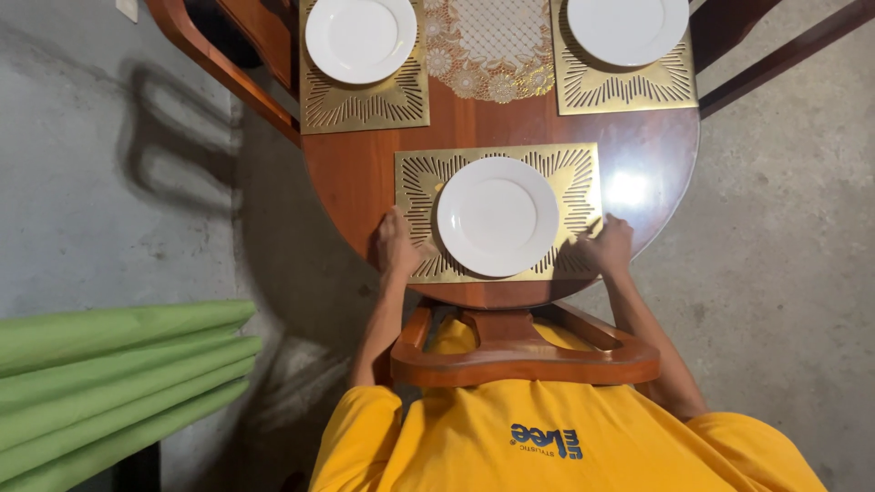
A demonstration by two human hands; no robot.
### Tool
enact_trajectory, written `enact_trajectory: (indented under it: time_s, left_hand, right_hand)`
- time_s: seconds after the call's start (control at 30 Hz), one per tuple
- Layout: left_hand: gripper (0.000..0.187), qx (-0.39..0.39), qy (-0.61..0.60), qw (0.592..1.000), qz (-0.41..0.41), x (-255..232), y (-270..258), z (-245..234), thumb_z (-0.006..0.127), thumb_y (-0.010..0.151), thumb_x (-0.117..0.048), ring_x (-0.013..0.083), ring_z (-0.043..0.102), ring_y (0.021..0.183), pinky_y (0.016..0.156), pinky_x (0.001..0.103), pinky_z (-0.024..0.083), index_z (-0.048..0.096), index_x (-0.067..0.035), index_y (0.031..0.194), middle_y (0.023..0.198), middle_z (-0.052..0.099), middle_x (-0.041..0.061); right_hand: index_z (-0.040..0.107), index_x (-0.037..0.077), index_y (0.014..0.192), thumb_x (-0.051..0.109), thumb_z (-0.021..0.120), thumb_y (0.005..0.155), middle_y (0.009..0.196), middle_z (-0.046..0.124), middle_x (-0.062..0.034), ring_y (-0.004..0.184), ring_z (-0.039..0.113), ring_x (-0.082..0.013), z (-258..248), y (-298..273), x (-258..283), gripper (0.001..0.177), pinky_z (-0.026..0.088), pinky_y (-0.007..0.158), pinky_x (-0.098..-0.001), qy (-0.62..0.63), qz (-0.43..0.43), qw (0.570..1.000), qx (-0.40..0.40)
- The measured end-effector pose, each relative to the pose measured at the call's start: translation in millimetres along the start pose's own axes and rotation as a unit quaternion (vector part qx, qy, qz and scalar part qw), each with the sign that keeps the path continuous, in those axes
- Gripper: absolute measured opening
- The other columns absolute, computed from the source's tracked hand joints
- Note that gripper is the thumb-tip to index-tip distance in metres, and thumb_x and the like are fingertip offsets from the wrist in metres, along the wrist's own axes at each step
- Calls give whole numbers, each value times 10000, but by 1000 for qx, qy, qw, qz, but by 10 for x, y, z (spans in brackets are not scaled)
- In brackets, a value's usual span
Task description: Arranging plates and a centerpiece bowl on a dining table from a nearby side bench.
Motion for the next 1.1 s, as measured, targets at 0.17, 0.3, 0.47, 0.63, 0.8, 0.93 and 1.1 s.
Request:
enact_trajectory:
  time_s: [0.17, 0.3, 0.47, 0.63, 0.8, 0.93, 1.1]
  left_hand:
    - [766, -123, -137, 981, -56, 250, 96, 115, 750, 890, -202, 372, 386, 1441, 1155, 474, 384, 368, -20, 1528, 1554, 407, 189]
    - [474, -137, -124, 981, -66, 269, 125, 184, 702, 901, -115, 365, 529, 1274, 1063, 476, 466, 572, -17, 1346, 1345, 554, 176]
    - [304, -151, -136, 976, -76, 279, 73, 231, 725, 895, -119, 334, 545, 1250, 1068, 470, 456, 686, -111, 1196, 1256, 600, 130]
    - [424, -152, -100, 980, -76, 278, -31, 149, 741, 865, -105, 334, 534, 1251, 994, 481, 485, 623, -93, 1273, 1280, 565, 130]
    - [512, -132, -78, 984, -85, 249, -109, 113, 748, 879, -119, 362, 502, 1276, 981, 532, 488, 549, -103, 1351, 1328, 523, 147]
    - [515, -127, -62, 987, -75, 319, -42, 247, 749, 894, -128, 383, 505, 1275, 954, 549, 502, 527, -93, 1357, 1344, 510, 164]
    - [525, -147, -56, 986, -46, 360, -48, 286, 758, 870, -109, 389, 530, 1259, 946, 543, 514, 534, -81, 1344, 1348, 514, 169]
  right_hand:
    - [707, -56, 1143, 251, 795, 806, 994, 725, -282, 933, 707, -396, 139, 58, -341, 464, 561, 866, -465, 79, 61, 991, -87]
    - [725, -19, 1013, 203, 784, 788, 926, 731, -250, 892, 714, -394, 157, 26, -386, 322, 560, 842, -475, 97, 102, 986, -87]
    - [733, -9, 940, 137, 803, 747, 986, 717, -245, 922, 695, -412, 206, 91, -450, 252, 549, 815, -487, 59, 80, 986, -132]
    - [736, 0, 958, 113, 778, 779, 1001, 727, -233, 938, 705, -402, 123, 55, -424, 216, 559, 809, -491, 60, 119, 983, -125]
    - [743, 20, 979, 179, 878, 748, 892, 752, -198, 851, 733, -336, 1, -31, -332, 311, 564, 788, -458, 76, 188, 976, -84]
    - [759, 43, 976, 177, 878, 765, 860, 752, -178, 810, 735, -312, -10, -50, -340, 277, 560, 764, -446, 81, 191, 975, -80]
    - [769, 64, 915, 196, 881, 757, 816, 745, -174, 777, 722, -321, -8, -64, -394, 235, 553, 723, -456, 77, 174, 977, -97]
Point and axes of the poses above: each hand's wrist, its own y-axis towards the middle knuckle, its own z-axis out of the palm, x = y × z, the point moved 5 cm from there along y, towards the middle knuckle
